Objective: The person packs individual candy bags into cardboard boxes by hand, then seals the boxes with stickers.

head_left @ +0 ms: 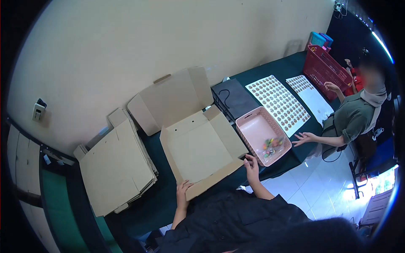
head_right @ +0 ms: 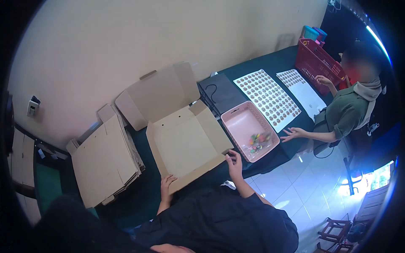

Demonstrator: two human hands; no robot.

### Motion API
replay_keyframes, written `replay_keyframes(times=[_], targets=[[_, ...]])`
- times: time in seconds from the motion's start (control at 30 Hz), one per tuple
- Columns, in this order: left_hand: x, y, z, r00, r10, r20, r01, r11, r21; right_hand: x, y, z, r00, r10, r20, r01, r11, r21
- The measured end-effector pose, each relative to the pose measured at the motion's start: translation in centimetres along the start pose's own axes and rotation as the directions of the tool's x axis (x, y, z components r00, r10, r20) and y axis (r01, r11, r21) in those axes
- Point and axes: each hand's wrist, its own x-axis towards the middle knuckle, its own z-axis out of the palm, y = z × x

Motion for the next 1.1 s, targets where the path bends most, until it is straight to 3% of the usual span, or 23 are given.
replay_keyframes(times=[0.07, 0.1, 0.13, 0.2, 0.3, 0.37, 0.4, 0.47, 0.53, 0.6, 0.63, 0.7, 0.73, 0.8, 0.83, 0.87, 0.93, 0.97, 1.0, 1.03, 1.07, 1.1], targets=[[0.0, 0.1, -0.1, 0.998, 0.066, -0.018, -0.065, 0.996, 0.06, 0.0, 3.0, -0.7, 0.937, 0.348, 0.019, -0.341, 0.903, 0.262], [0.1, 0.3, 0.0, 0.998, 0.067, -0.015, -0.066, 0.996, 0.062, -0.4, 3.4, -0.9, 0.847, 0.529, 0.047, -0.509, 0.783, 0.357], [0.0, 0.4, 0.1, 0.999, 0.038, -0.022, -0.038, 0.999, 0.024, -0.7, 4.0, -0.9, 0.845, 0.533, 0.046, -0.512, 0.78, 0.36], [0.0, 0.5, 0.0, 1.0, 0.01, -0.021, -0.01, 1.0, -0.015, -0.7, 4.8, -0.6, 0.748, 0.659, 0.077, -0.631, 0.671, 0.389], [-0.4, 0.5, -0.9, 1.0, 0.005, 0.028, -0.002, 0.997, -0.083, 0.5, 5.3, -0.4, 0.765, 0.641, 0.063, -0.601, 0.676, 0.425], [-0.8, 0.6, -2.2, 0.979, -0.084, 0.186, 0.082, 0.996, 0.021, 1.8, 5.7, -0.1, 0.782, 0.623, 0.026, -0.551, 0.671, 0.495], [-1.2, 0.5, -2.5, 0.979, -0.08, 0.19, 0.077, 0.997, 0.02, 2.2, 5.4, -0.2, 0.782, 0.623, 0.021, -0.548, 0.671, 0.499], [-2.6, -0.1, -3.3, 0.982, -0.033, 0.185, 0.033, 0.999, 0.002, 2.3, 5.1, -0.2, 0.808, 0.551, 0.208, -0.575, 0.66, 0.483], [-3.2, -0.5, -3.5, 0.978, -0.056, 0.201, 0.057, 0.998, -0.002, 1.9, 4.4, 0.9, 0.82, 0.504, 0.271, -0.566, 0.649, 0.508], [-3.8, -0.5, -3.3, 0.99, -0.004, 0.14, 0.012, 0.998, -0.055, 0.8, 3.2, 2.1, 0.734, 0.404, 0.545, -0.642, 0.676, 0.363], [-3.9, -0.3, -3.1, 0.99, -0.013, 0.137, 0.02, 0.998, -0.054, 0.1, 2.8, 3.1, 0.769, 0.355, 0.531, -0.563, 0.77, 0.3], [-3.3, 0.3, -2.2, 0.967, -0.254, -0.011, 0.236, 0.912, -0.337, -0.4, 2.7, 3.5, 0.788, 0.307, 0.534, -0.479, 0.851, 0.217], [-2.4, 1.8, -2.4, 0.966, -0.26, -0.016, 0.239, 0.909, -0.342, -0.5, 2.6, 3.5, 0.803, 0.254, 0.539, -0.38, 0.915, 0.136], [-1.2, 4.1, -3.3, 0.931, -0.251, -0.265, 0.087, 0.858, -0.507, -0.9, 2.1, 3.2, 0.813, 0.222, 0.539, -0.356, 0.921, 0.157], [-1.3, 3.6, -3.8, 0.945, -0.245, -0.215, 0.153, 0.916, -0.37, -1.0, 1.6, 3.1, 0.826, 0.189, 0.531, -0.331, 0.925, 0.186], [-1.3, 3.9, -3.8, 0.942, -0.25, -0.225, 0.154, 0.916, -0.372, -0.9, 1.4, 3.0, 0.838, 0.156, 0.522, -0.307, 0.927, 0.215], [-1.2, 4.9, -3.5, 0.885, -0.378, -0.273, 0.15, 0.785, -0.601, -0.3, 1.1, 3.0, 0.824, 0.133, 0.551, -0.265, 0.95, 0.167], [-1.3, 4.3, -3.3, 0.881, -0.384, -0.277, 0.152, 0.783, -0.603, -0.6, 1.0, 3.1, 0.875, 0.103, 0.472, -0.077, 0.994, -0.075], [-1.4, 3.6, -3.1, 0.923, -0.296, -0.245, 0.172, 0.888, -0.426, -0.8, 0.7, 3.3, 0.914, 0.043, 0.403, 0.099, 0.941, -0.324], [-1.5, 3.0, -2.9, 0.958, -0.213, -0.191, 0.166, 0.958, -0.233, -0.7, 0.4, 3.8, 0.933, -0.031, 0.359, 0.185, 0.896, -0.402], [-1.8, 2.6, -2.6, 0.957, -0.213, -0.198, 0.165, 0.958, -0.235, -0.8, 0.0, 4.0, 0.931, -0.036, 0.364, 0.192, 0.895, -0.402], [-1.8, 2.6, -2.5, 0.981, -0.168, -0.095, 0.161, 0.983, -0.083, -1.0, -1.7, 4.1, 0.857, -0.186, 0.48, 0.439, 0.753, -0.49]])
